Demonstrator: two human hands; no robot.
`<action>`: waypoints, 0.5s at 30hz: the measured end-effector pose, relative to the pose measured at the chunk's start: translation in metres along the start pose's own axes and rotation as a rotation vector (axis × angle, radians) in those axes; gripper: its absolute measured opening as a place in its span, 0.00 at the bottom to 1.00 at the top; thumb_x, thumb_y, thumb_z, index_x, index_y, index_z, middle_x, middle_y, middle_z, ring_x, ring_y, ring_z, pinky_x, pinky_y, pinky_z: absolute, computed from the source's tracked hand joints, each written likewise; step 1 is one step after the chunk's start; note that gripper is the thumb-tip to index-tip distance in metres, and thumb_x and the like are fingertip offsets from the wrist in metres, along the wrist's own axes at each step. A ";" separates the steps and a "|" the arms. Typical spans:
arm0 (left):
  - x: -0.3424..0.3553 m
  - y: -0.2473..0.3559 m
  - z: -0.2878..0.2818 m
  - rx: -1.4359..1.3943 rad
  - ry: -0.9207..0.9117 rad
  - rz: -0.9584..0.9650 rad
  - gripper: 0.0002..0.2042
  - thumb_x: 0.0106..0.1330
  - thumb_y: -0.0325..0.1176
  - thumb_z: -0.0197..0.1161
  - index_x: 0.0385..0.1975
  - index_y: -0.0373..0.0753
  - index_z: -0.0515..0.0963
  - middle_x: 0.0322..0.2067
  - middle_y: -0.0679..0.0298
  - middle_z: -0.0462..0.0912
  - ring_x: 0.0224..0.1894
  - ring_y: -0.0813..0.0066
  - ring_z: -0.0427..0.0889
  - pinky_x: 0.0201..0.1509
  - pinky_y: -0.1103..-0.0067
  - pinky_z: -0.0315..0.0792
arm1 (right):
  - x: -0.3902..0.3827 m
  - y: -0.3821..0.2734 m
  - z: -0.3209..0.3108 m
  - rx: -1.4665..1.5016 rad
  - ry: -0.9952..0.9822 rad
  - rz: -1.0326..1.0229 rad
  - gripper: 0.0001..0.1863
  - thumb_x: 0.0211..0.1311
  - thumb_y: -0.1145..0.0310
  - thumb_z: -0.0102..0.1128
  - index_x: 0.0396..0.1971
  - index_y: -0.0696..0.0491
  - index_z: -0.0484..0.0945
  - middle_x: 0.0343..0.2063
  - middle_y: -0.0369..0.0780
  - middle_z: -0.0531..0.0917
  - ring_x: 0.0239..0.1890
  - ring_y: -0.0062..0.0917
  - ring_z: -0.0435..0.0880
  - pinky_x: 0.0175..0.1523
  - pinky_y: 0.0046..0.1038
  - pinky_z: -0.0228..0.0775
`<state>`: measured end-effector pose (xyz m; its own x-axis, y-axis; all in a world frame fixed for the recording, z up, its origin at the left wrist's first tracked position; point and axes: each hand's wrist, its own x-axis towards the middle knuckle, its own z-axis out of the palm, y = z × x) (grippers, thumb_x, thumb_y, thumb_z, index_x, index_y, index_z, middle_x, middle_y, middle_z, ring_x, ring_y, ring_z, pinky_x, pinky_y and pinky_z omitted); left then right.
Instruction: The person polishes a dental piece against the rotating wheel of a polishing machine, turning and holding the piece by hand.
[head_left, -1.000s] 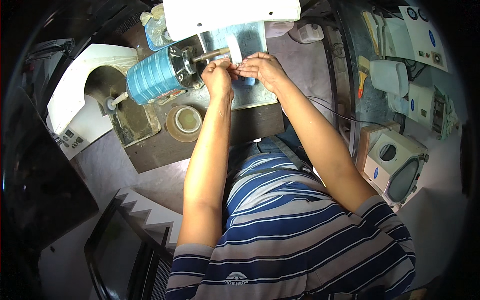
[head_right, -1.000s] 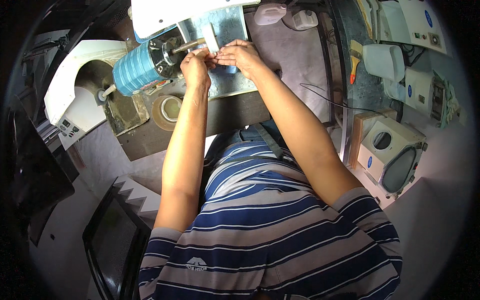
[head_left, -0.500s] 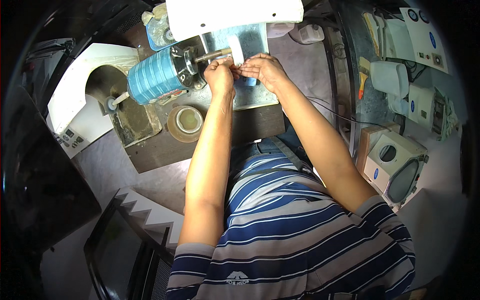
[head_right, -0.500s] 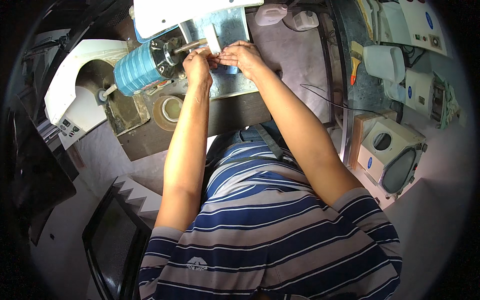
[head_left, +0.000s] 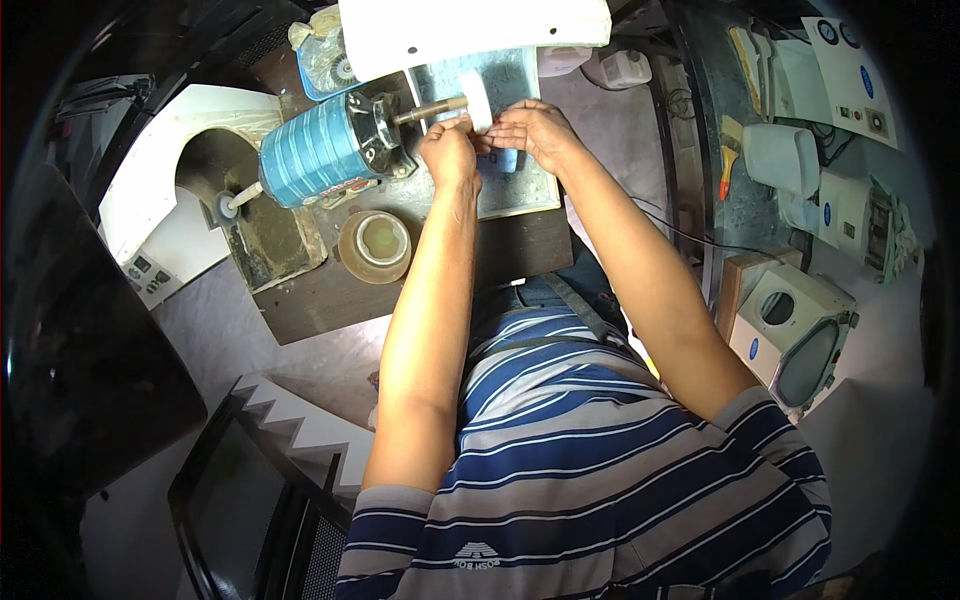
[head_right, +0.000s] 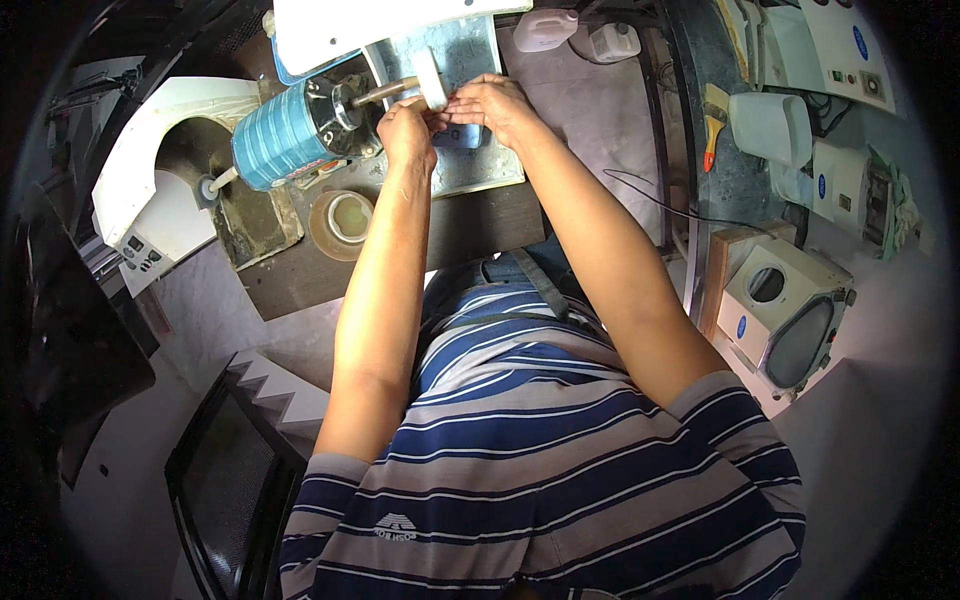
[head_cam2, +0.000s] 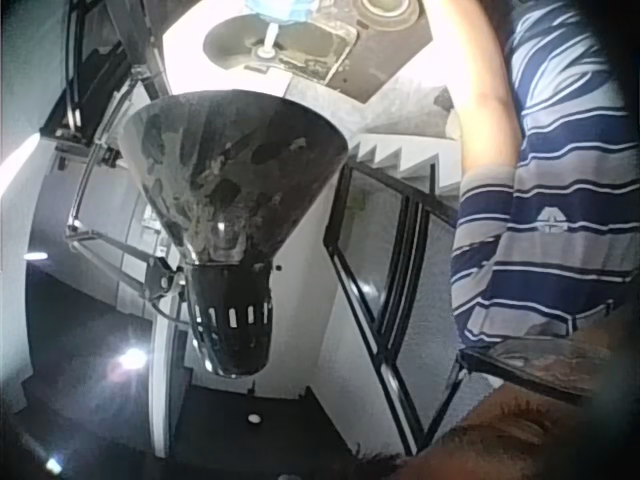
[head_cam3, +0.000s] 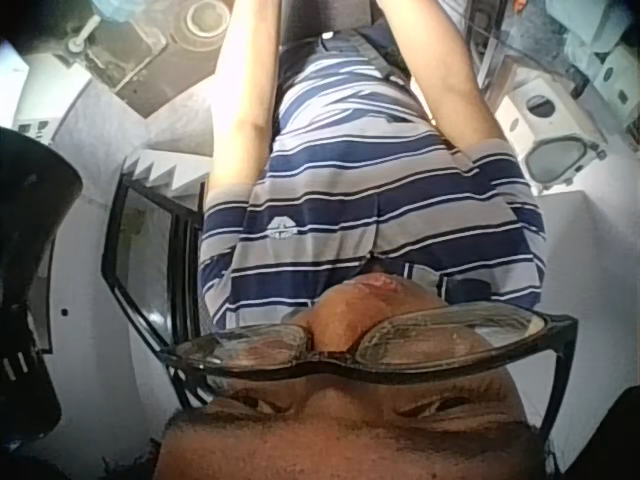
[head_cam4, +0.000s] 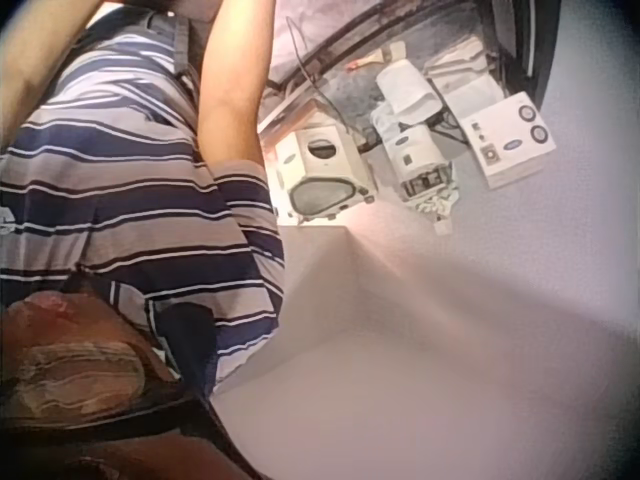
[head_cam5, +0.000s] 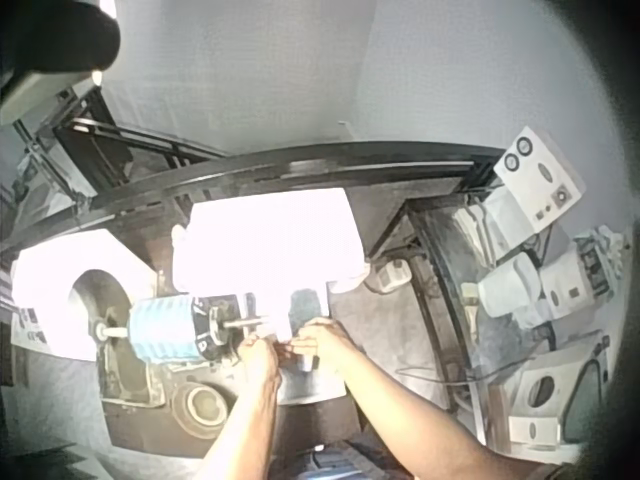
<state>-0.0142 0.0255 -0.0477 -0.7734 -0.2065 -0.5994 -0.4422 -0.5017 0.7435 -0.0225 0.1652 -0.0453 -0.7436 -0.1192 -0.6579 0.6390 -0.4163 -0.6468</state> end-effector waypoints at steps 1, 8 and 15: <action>0.001 -0.001 0.000 -0.016 -0.013 -0.007 0.03 0.59 0.19 0.53 0.26 0.27 0.74 0.21 0.53 0.80 0.15 0.71 0.76 0.19 0.81 0.71 | 0.000 -0.002 0.001 -0.015 0.004 0.006 0.06 0.58 0.78 0.55 0.34 0.63 0.72 0.32 0.52 0.81 0.36 0.39 0.85 0.44 0.34 0.82; -0.015 -0.016 -0.005 -0.154 -0.054 0.094 0.02 0.65 0.22 0.54 0.33 0.31 0.72 0.25 0.55 0.80 0.19 0.75 0.77 0.22 0.81 0.73 | -0.009 -0.006 0.002 -0.128 -0.046 -0.107 0.07 0.58 0.77 0.60 0.35 0.62 0.73 0.32 0.48 0.82 0.34 0.33 0.86 0.42 0.29 0.82; -0.027 -0.021 0.004 -0.288 -0.056 0.143 0.05 0.66 0.20 0.51 0.39 0.32 0.71 0.27 0.53 0.80 0.25 0.67 0.81 0.29 0.76 0.78 | -0.015 -0.019 0.002 -0.292 -0.054 -0.183 0.07 0.58 0.76 0.62 0.34 0.63 0.76 0.31 0.44 0.82 0.31 0.27 0.85 0.38 0.25 0.81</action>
<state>0.0136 0.0447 -0.0458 -0.8455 -0.2496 -0.4720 -0.1871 -0.6894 0.6998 -0.0235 0.1726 -0.0223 -0.8556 -0.1170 -0.5042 0.5173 -0.1604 -0.8406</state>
